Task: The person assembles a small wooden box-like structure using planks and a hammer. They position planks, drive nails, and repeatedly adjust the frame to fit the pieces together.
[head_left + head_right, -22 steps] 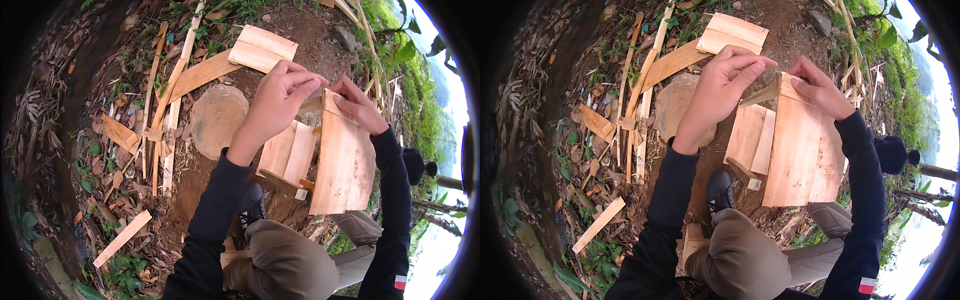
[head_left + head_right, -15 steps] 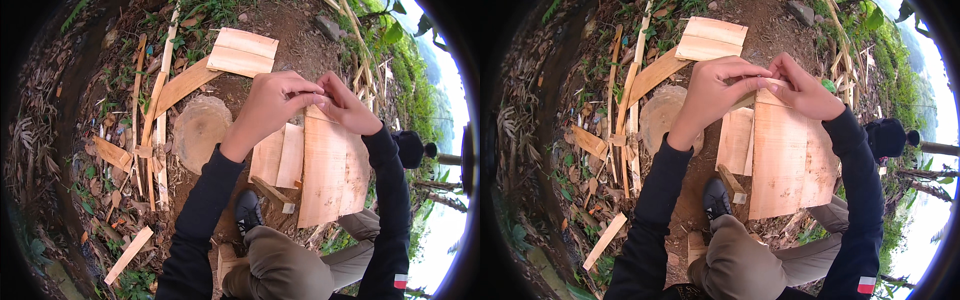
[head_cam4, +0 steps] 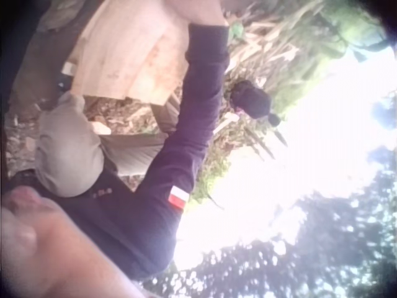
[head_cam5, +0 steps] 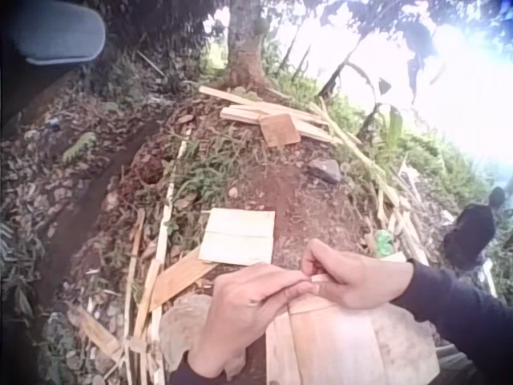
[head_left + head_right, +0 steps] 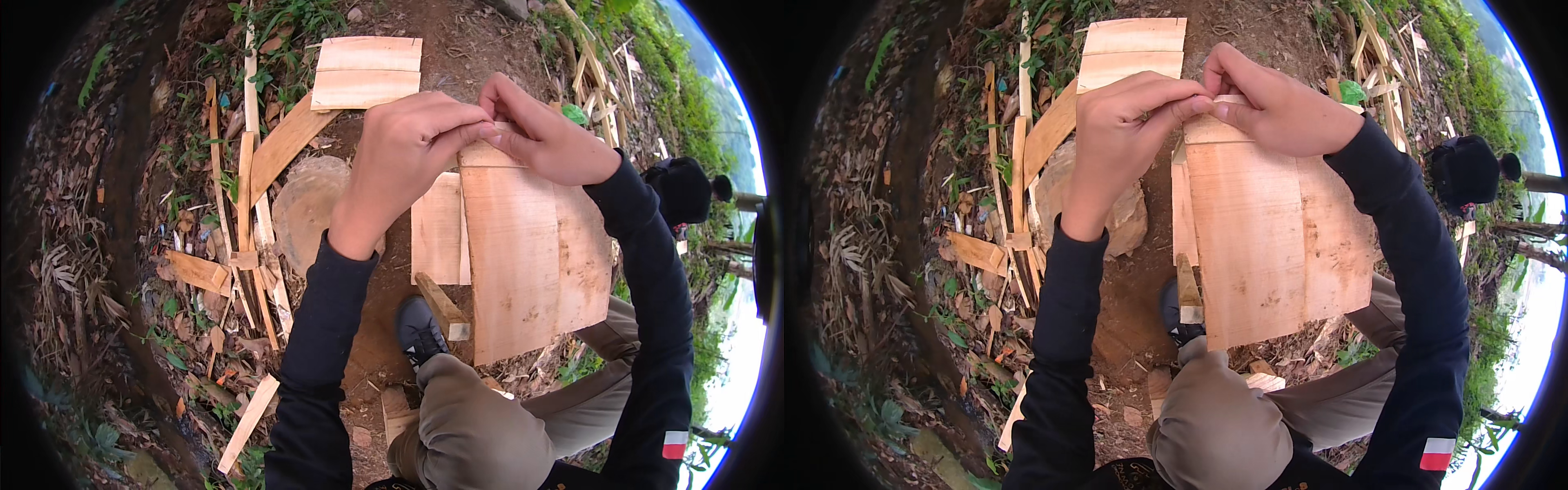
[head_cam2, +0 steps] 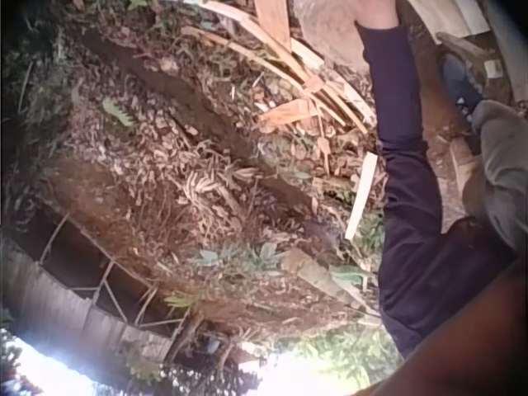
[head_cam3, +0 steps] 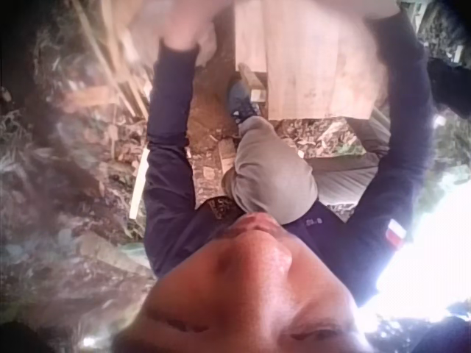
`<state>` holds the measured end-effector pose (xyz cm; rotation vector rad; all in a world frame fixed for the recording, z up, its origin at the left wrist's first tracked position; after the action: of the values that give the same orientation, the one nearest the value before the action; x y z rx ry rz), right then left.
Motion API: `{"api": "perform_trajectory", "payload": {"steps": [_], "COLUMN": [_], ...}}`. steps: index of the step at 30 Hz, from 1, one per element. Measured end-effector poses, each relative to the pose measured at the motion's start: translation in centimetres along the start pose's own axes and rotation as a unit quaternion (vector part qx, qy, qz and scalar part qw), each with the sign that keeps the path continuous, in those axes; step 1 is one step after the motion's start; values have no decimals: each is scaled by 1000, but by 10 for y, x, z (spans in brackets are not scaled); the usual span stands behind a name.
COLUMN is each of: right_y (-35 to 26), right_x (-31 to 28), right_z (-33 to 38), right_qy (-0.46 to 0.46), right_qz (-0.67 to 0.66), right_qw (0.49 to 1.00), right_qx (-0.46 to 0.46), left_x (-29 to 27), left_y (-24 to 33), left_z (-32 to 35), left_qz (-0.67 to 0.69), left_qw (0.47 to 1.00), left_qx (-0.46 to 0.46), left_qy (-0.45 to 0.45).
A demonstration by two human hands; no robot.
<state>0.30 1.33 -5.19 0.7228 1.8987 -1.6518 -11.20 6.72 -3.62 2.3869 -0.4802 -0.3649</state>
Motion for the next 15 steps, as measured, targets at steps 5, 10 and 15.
{"api": "perform_trajectory", "payload": {"steps": [5, 10, 15], "right_y": [2, 2, 2], "right_x": [1, 1, 2], "right_z": [1, 3, 2], "right_qy": [-6, 0, -3], "right_qz": [-8, 5, -2], "right_qw": [999, 1000, 1000], "right_qx": [37, 19, 13], "left_x": [1, 4, 6], "left_y": [4, 5, 3], "left_z": [-1, -1, -1], "left_qz": [-33, -32, -46], "left_qw": [999, 997, 995], "left_qx": [38, 71, 85], "left_qy": [-10, -5, -23]}}
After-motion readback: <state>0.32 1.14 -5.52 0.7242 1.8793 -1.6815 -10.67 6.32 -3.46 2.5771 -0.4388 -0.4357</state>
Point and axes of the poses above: each hand's wrist, its own z-axis away from the middle knuckle, its own x-axis out of the palm, y = z × x, the point moved 9 cm from there along -z, towards the middle knuckle, and after that the axes turned 11 degrees about y, right-handed, at the moved point
